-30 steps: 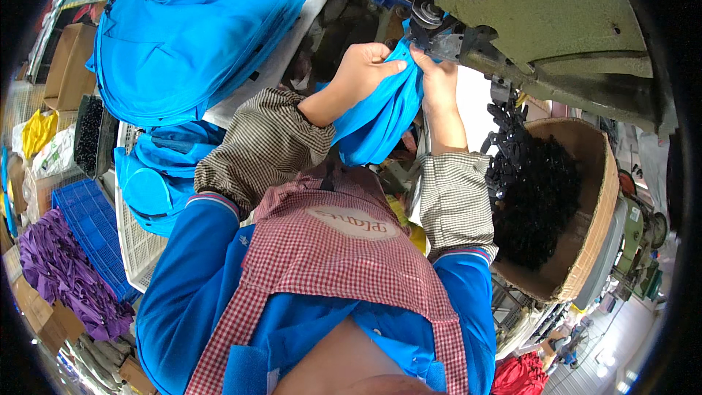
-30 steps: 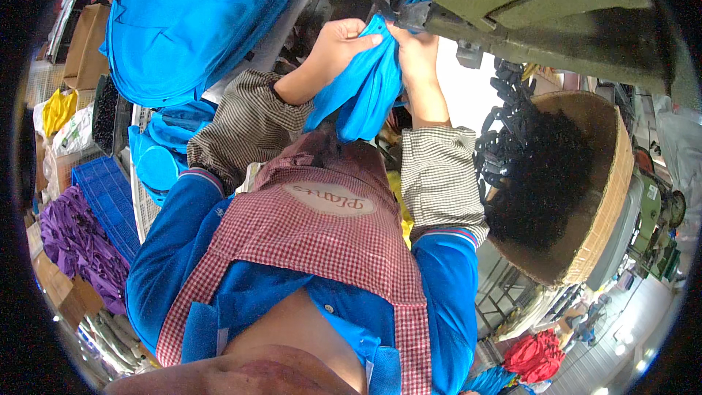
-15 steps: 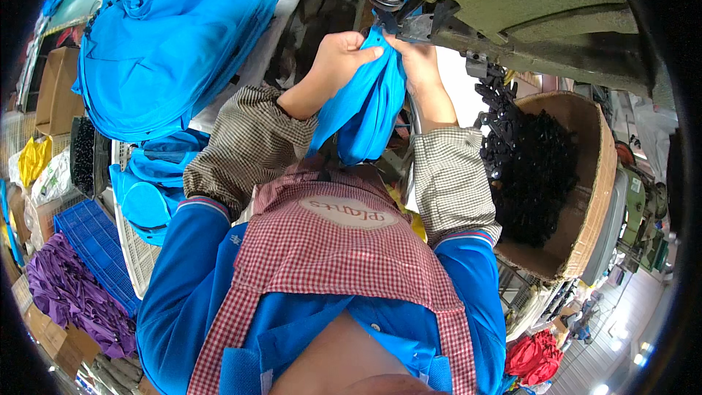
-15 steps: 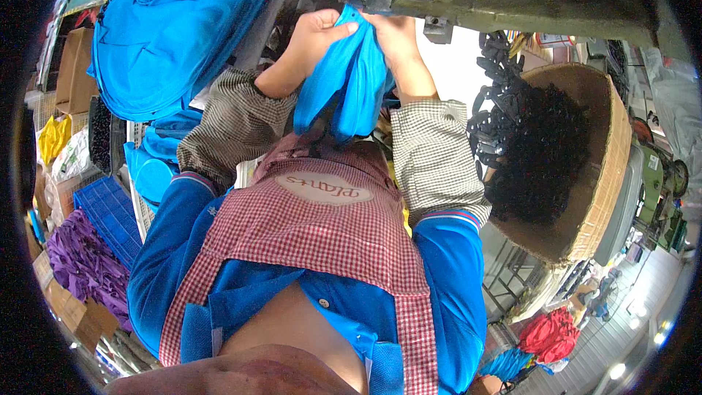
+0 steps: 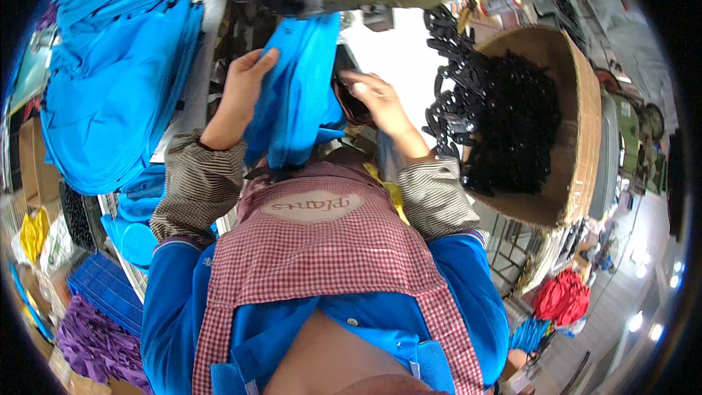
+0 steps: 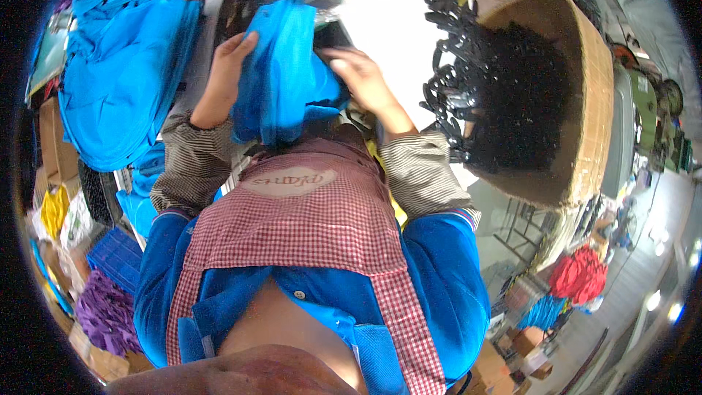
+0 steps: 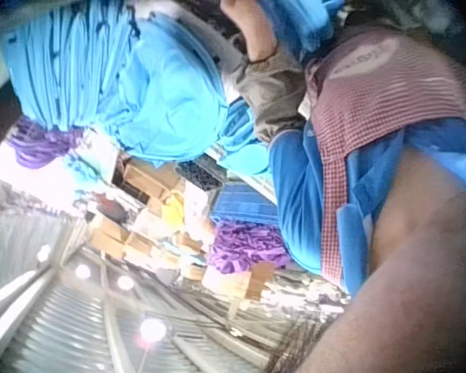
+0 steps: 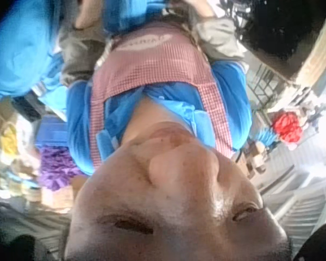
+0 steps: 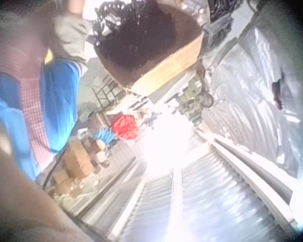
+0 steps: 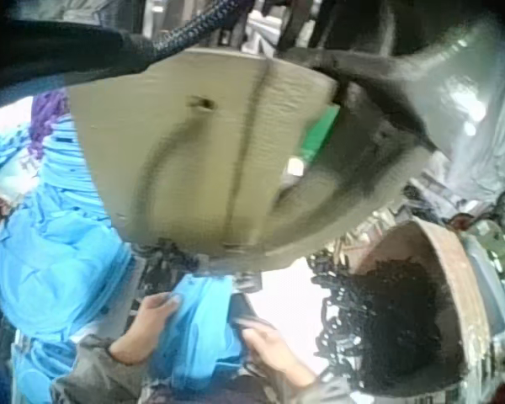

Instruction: The person sews black plastic clips onto blue fabric bags using a sewing machine. They repeatedly pick up a bag, align a clip, and sew it in place, then place the finished bag into a white basket. The person also handles a yellow bag and black clips from a cardboard box.

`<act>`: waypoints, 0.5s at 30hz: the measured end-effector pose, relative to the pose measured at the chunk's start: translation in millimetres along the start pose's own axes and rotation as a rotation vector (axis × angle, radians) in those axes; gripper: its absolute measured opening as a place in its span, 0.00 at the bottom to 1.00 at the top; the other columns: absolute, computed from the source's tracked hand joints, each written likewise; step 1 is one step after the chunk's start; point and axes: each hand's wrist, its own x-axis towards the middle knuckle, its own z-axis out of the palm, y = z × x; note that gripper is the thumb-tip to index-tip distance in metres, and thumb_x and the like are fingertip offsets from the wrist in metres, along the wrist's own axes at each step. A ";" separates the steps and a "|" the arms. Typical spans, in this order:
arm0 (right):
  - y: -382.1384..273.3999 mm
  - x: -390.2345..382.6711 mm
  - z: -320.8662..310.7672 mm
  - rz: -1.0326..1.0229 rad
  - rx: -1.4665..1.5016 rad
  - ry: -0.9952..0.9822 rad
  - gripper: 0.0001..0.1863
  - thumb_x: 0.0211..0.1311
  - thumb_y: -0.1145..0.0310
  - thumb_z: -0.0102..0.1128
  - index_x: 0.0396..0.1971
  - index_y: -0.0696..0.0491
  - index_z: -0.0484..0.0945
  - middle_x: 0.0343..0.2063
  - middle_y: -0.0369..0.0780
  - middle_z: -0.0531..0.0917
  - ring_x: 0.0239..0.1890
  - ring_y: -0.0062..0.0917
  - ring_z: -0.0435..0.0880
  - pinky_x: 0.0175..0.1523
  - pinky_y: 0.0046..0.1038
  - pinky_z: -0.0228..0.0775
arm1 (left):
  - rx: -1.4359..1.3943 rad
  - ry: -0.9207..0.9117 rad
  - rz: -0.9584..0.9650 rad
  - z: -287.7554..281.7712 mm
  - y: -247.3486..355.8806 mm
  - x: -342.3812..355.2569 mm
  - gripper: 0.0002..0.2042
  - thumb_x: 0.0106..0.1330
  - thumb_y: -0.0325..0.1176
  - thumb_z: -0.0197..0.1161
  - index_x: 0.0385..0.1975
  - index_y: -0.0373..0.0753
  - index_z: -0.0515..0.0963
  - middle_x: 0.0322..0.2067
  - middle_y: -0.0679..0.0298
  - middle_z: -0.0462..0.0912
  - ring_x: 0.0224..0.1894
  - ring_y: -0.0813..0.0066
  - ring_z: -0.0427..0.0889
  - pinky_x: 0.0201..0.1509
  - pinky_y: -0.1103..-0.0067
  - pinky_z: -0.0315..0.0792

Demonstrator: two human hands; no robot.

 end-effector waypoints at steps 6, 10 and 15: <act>110.1 -60.6 -123.2 0.869 -1.091 0.564 0.20 0.48 0.54 0.59 0.37 0.53 0.77 0.35 0.41 0.80 0.41 0.32 0.78 0.45 0.36 0.69 | -0.085 -0.064 -0.045 4.5 2.8 7.0 0.08 0.62 0.34 0.56 0.32 0.37 0.77 0.27 0.68 0.80 0.26 0.84 0.78 0.30 0.88 0.71; 115.9 -53.4 -116.7 0.956 -1.267 0.463 0.31 0.45 0.47 0.60 0.43 0.56 0.70 0.44 0.42 0.75 0.50 0.36 0.71 0.50 0.42 0.63 | -0.146 -0.058 -0.037 5.2 -3.0 3.8 0.08 0.62 0.34 0.56 0.32 0.37 0.78 0.27 0.68 0.81 0.26 0.83 0.78 0.29 0.87 0.72; 129.1 -62.0 -123.2 0.911 -1.229 0.466 0.25 0.47 0.50 0.58 0.39 0.52 0.72 0.38 0.40 0.78 0.42 0.36 0.76 0.47 0.38 0.66 | -0.137 -0.033 -0.022 2.3 -8.0 7.2 0.10 0.62 0.34 0.56 0.35 0.32 0.76 0.27 0.65 0.81 0.23 0.84 0.78 0.26 0.87 0.73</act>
